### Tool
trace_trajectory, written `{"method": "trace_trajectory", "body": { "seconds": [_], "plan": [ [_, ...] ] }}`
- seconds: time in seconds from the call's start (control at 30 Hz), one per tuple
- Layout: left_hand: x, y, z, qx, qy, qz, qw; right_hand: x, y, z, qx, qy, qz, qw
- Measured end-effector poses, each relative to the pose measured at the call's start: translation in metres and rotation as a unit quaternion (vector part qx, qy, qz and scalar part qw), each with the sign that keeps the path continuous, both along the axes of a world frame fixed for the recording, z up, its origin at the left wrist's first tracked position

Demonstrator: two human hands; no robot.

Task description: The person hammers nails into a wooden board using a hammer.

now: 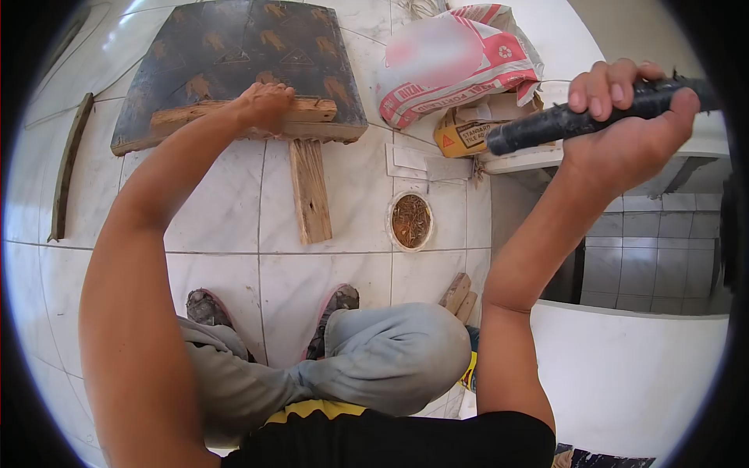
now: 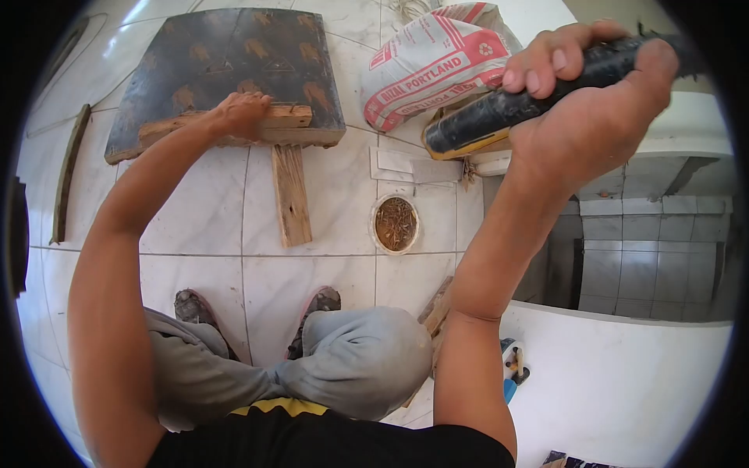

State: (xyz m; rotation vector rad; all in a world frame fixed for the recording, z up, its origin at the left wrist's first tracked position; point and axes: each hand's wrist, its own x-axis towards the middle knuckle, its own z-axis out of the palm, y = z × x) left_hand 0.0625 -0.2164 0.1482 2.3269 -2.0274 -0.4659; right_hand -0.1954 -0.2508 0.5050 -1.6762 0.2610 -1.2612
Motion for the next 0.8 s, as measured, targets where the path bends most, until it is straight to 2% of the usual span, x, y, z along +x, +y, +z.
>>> {"method": "trace_trajectory", "body": {
  "seconds": [0.07,0.13,0.17,0.23,0.3,0.33,0.47,0.57,0.63,0.73,0.77,0.8],
  "plan": [
    [-0.001,0.0,-0.003,0.004,0.011,0.004,1.0,0.008,-0.012,-0.018,0.007,-0.079,0.06,0.995],
    [0.0,0.0,0.0,0.005,0.007,-0.002,1.0,0.032,0.012,-0.115,0.089,0.057,-0.03,0.994],
    [0.0,0.002,0.0,0.0,0.011,0.002,1.0,0.019,0.0,-0.17,0.178,0.186,-0.026,0.966],
    [-0.003,-0.002,-0.006,0.018,0.022,-0.015,0.999,-0.007,-0.022,-0.279,0.292,0.487,0.024,0.823],
    [0.006,-0.006,-0.025,-0.035,-0.028,-0.03,0.999,-0.008,-0.03,-0.25,0.344,0.469,-0.04,0.812],
    [-0.004,0.002,-0.003,-0.008,-0.011,-0.012,1.0,-0.016,-0.031,-0.231,0.298,0.441,-0.04,0.846],
    [-0.004,-0.01,0.002,0.012,-0.011,-0.051,0.999,-0.026,-0.016,-0.092,0.137,0.263,-0.032,0.954],
    [-0.002,-0.011,-0.001,0.024,0.012,-0.056,0.998,-0.013,-0.007,-0.018,-0.016,0.083,-0.129,0.988],
    [0.001,-0.008,-0.001,0.002,0.008,-0.056,0.998,0.0,-0.009,-0.055,0.019,0.088,-0.108,0.99],
    [-0.002,-0.007,0.006,0.021,0.002,-0.062,0.998,0.014,-0.001,-0.143,0.085,0.092,-0.063,0.99],
    [-0.013,-0.005,0.005,0.021,0.008,-0.066,0.998,0.004,-0.012,-0.193,0.17,0.217,-0.053,0.96],
    [-0.017,-0.005,0.006,0.031,0.013,-0.066,0.997,-0.006,-0.022,-0.242,0.237,0.371,-0.031,0.897]
  ]
}}
